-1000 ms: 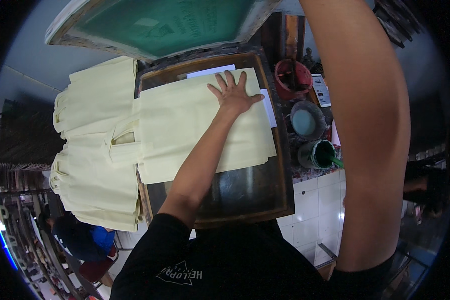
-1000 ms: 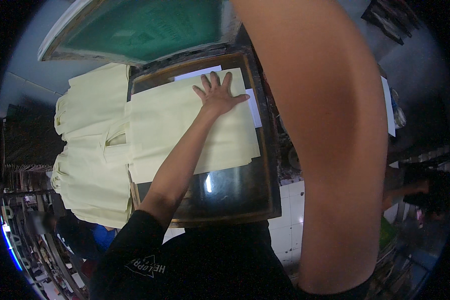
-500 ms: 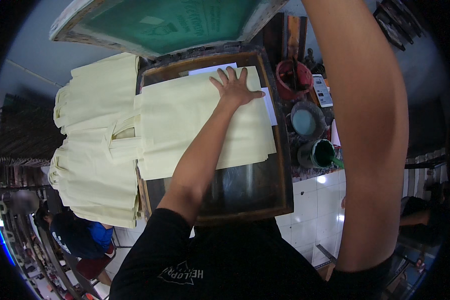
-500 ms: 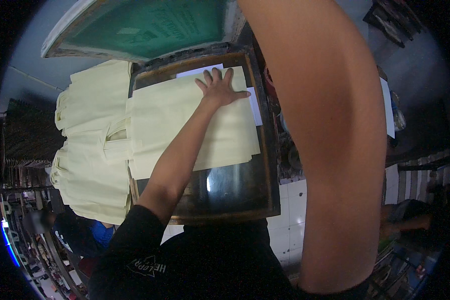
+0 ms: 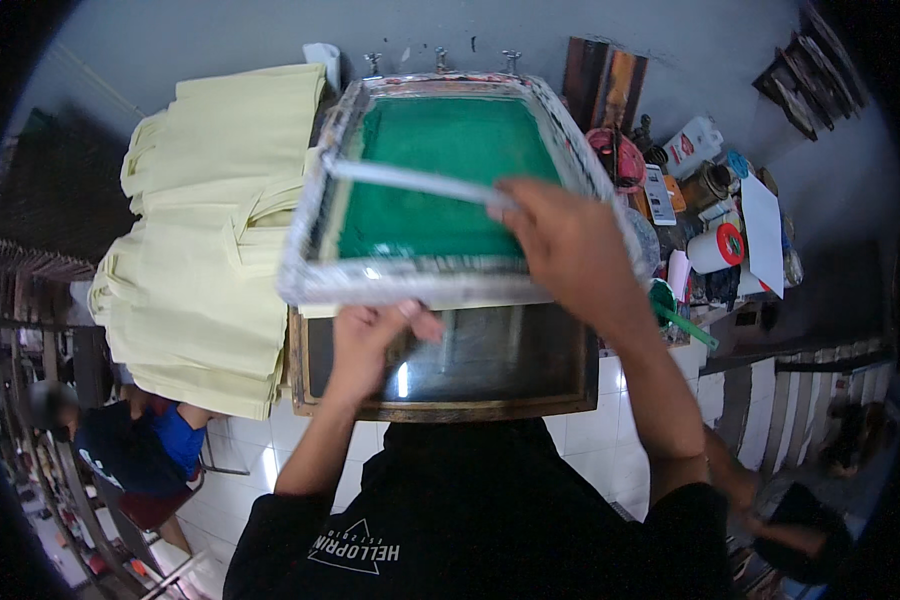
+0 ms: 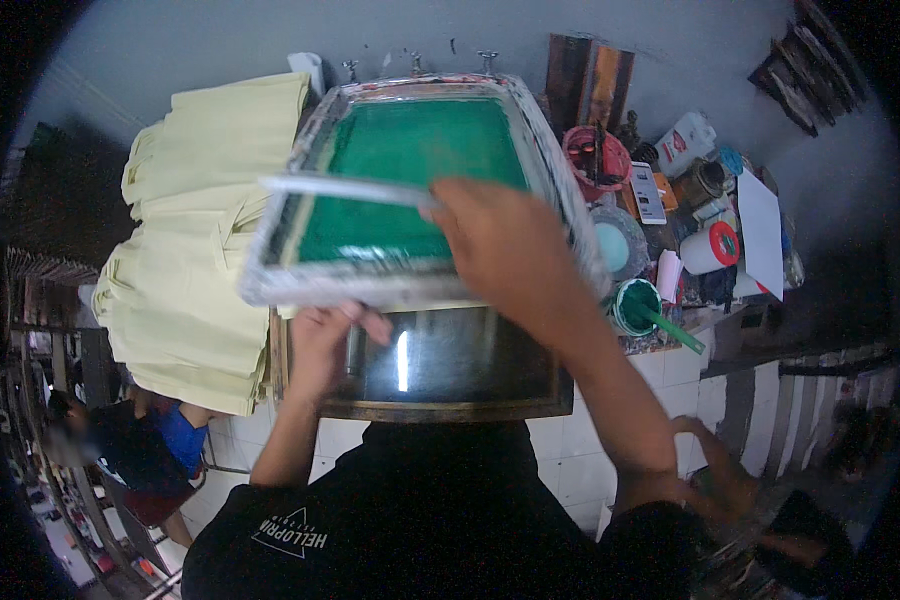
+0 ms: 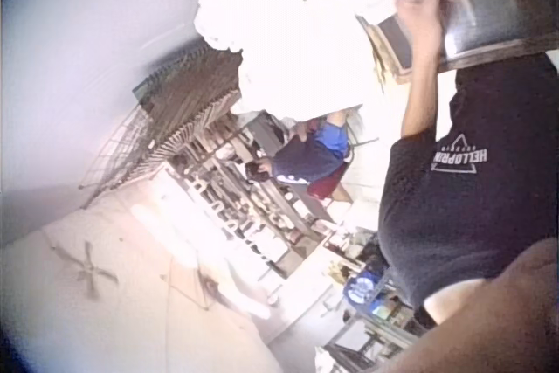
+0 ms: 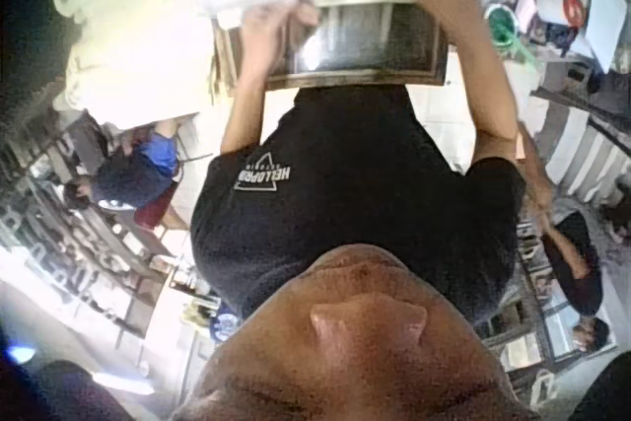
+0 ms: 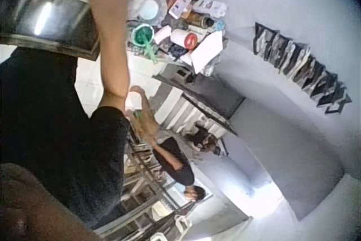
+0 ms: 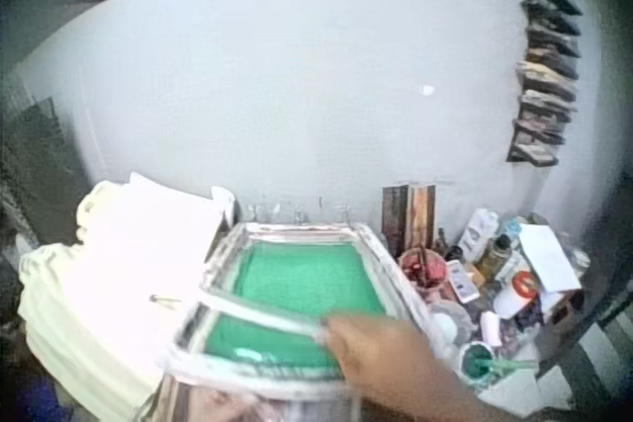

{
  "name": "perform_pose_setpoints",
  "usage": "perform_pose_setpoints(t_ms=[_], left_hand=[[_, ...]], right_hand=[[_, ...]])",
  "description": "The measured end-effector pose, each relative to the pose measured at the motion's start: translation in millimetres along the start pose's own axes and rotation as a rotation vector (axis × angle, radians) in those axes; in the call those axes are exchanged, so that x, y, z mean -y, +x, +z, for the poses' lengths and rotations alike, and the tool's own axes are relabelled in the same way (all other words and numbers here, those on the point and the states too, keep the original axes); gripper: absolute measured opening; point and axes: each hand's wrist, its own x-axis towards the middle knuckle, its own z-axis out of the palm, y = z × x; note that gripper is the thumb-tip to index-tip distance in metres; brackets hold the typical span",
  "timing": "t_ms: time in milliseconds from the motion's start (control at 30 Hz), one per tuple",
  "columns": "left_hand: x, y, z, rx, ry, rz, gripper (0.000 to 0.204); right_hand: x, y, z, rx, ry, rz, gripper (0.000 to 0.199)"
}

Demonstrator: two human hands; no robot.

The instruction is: The person performs screen printing on yellow tote bags, placing each bag on the printing frame, pulling a squeegee across the screen to apply green ink, and then moving the printed bag to a stack.

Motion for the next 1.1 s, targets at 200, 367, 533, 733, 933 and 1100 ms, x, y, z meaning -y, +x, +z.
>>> perform_pose_setpoints(t_ms=[200, 367, 533, 733, 933, 1100], left_hand=[[86, -34, -6, -0.081, -0.068, -0.303, 0.028], [84, -34, -11, -0.085, -0.054, -0.365, 0.031], [85, -31, -8, -0.099, -0.079, -0.349, 0.031], [90, -35, -7, -0.116, -0.081, -0.341, 0.031], [90, -37, -13, -0.108, -0.073, -0.386, 0.025], [87, -32, -26, 0.048, -0.168, -0.466, 0.025]], right_hand=[[-37, -60, 92, 0.134, -0.133, -0.061, 0.019], [-34, -24, 61, 0.193, 0.003, -0.04, 0.018], [-14, -41, 50, 0.447, -0.022, 0.018, 0.017], [-19, -56, 82, 0.301, -0.095, -0.106, 0.014], [-91, 31, 110, 0.367, -0.288, -0.08, 0.029], [-175, 139, 114, 0.363, -0.215, 0.004, 0.037]])
